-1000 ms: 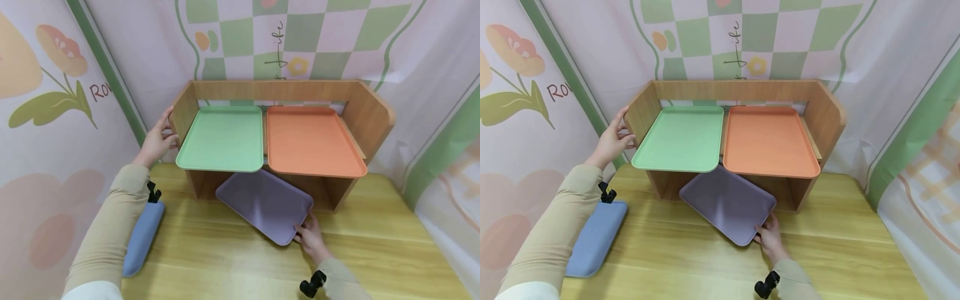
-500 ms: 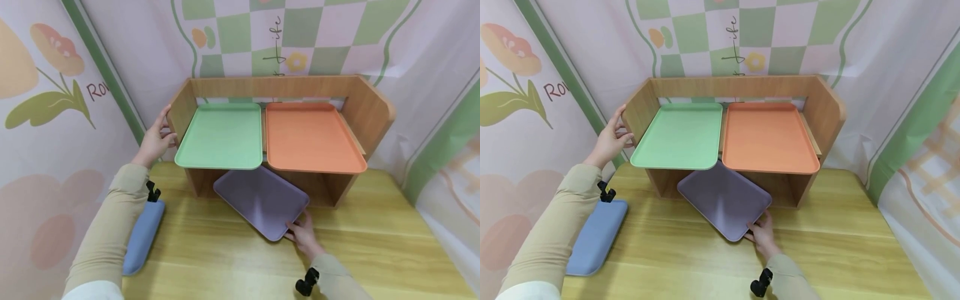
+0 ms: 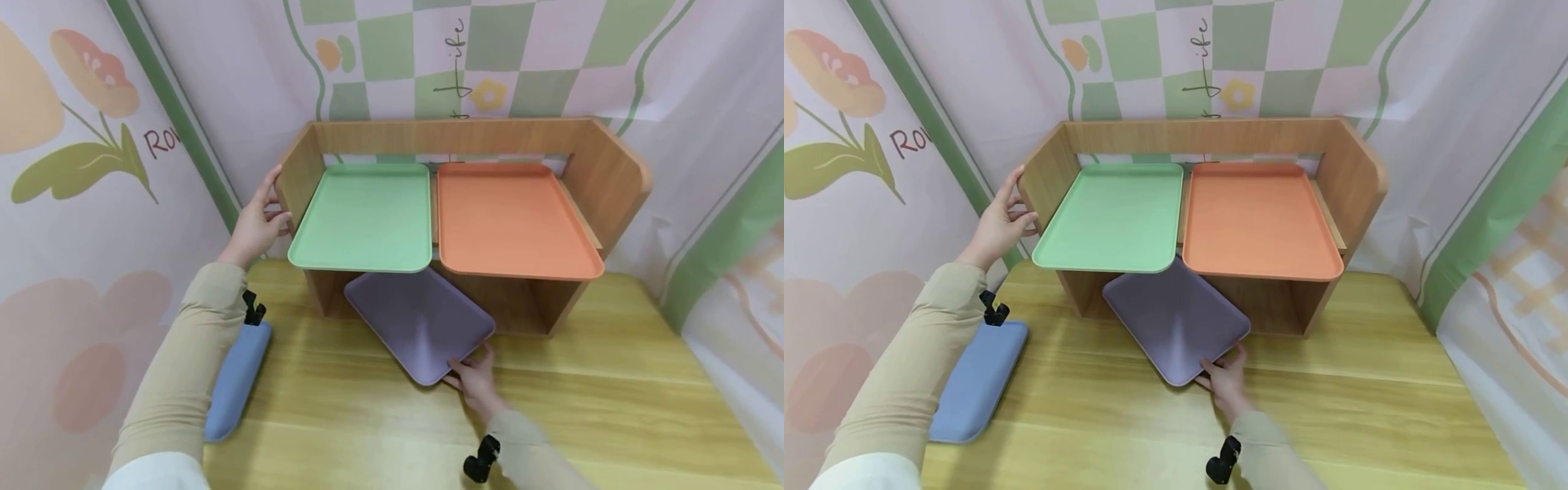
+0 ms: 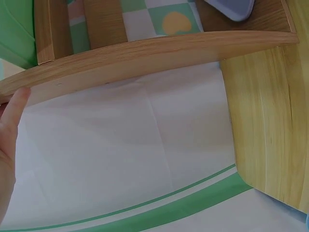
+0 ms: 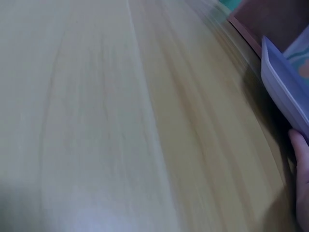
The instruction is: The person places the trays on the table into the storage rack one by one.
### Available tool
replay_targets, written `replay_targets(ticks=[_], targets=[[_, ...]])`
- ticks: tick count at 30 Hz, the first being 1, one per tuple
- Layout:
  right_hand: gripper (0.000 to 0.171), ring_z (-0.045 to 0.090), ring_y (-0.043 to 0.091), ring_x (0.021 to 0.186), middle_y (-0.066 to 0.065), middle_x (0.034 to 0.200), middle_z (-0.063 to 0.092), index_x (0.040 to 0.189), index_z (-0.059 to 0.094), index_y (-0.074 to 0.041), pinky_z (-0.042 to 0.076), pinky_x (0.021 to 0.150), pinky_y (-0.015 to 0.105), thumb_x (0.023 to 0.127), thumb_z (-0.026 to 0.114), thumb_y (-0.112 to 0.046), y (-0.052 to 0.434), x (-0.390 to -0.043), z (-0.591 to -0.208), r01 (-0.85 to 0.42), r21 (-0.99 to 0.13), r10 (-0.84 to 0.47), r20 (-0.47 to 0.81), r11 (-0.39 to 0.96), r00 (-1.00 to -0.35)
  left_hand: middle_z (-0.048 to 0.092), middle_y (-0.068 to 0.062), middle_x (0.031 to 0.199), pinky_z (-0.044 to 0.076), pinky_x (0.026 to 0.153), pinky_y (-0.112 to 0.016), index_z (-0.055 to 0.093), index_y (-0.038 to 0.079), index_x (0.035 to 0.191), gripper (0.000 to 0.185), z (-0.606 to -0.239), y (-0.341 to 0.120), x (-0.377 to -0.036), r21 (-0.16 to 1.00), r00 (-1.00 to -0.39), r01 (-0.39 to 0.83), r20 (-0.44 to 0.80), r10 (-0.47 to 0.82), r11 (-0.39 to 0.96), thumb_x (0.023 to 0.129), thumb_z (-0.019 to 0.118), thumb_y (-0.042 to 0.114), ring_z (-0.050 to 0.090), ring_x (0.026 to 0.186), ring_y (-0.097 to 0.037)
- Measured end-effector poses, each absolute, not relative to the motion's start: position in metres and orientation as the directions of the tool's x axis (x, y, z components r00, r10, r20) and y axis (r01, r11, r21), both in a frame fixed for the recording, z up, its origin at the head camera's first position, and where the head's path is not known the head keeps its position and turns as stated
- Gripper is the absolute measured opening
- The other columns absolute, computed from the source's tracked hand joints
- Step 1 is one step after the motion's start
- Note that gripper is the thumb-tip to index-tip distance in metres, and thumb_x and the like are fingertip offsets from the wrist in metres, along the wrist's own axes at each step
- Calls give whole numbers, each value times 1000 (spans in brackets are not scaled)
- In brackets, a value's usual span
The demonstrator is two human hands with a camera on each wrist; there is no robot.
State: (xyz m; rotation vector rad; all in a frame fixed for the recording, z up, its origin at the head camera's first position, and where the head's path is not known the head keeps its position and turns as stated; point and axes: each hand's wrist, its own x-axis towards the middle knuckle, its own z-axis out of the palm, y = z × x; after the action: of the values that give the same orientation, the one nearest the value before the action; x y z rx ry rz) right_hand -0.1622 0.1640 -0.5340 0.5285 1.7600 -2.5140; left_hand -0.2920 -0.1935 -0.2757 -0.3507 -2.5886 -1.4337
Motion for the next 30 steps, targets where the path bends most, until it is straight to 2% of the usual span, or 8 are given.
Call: replay_targets(ticks=[8, 11, 16, 20, 26, 30], targets=[[83, 62, 10, 71, 17, 101, 44, 143, -5, -16, 59, 63, 27, 89, 49, 15, 144, -165, -538, 179, -900, 221, -283, -397, -933, 44, -26, 132, 57, 82, -46, 11, 55, 145, 87, -276, -195, -292, 808, -962, 270, 246, 116, 524, 94, 51, -4, 56, 114, -42], [84, 60, 9, 71, 24, 113, 41, 144, -5, -14, 58, 61, 24, 88, 50, 16, 148, -168, -535, 167, -921, 255, -265, -351, -930, 43, -26, 133, 57, 82, -46, 11, 55, 145, 88, -276, -194, -292, 811, -964, 265, 241, 115, 522, 94, 51, -4, 55, 114, -42], [89, 57, 5, 71, 35, 135, 23, 148, -11, -14, 55, 60, 20, 89, 51, 11, 176, -181, -524, 162, -948, 318, -248, -274, -915, 43, -25, 134, 56, 83, -46, 12, 55, 145, 87, -276, -193, -294, 817, -962, 272, 248, 116, 508, 94, 51, -3, 56, 115, -41], [86, 58, 0, 68, 34, 145, 15, 149, -14, -16, 55, 62, 18, 92, 47, 6, 204, -192, -521, 197, -943, 276, -271, -268, -922, 43, -25, 134, 56, 83, -46, 12, 55, 145, 87, -275, -193, -296, 818, -960, 280, 256, 117, 503, 94, 51, -3, 56, 115, -41], [76, 57, -1, 73, 23, 129, 30, 151, -8, -11, 56, 67, 20, 94, 41, 5, 224, -201, -525, 241, -940, 197, -290, -241, -937, 44, -25, 133, 56, 83, -48, 11, 54, 145, 87, -277, -194, -296, 809, -959, 282, 260, 117, 516, 94, 51, -4, 56, 114, -42], [68, 59, 0, 72, 17, 126, 33, 151, 1, -6, 56, 68, 19, 95, 37, 6, 227, -203, -524, 239, -938, 172, -287, -253, -943, 44, -25, 132, 56, 84, -48, 11, 55, 145, 87, -276, -194, -296, 810, -960, 278, 254, 118, 516, 94, 51, -3, 56, 114, -42]])
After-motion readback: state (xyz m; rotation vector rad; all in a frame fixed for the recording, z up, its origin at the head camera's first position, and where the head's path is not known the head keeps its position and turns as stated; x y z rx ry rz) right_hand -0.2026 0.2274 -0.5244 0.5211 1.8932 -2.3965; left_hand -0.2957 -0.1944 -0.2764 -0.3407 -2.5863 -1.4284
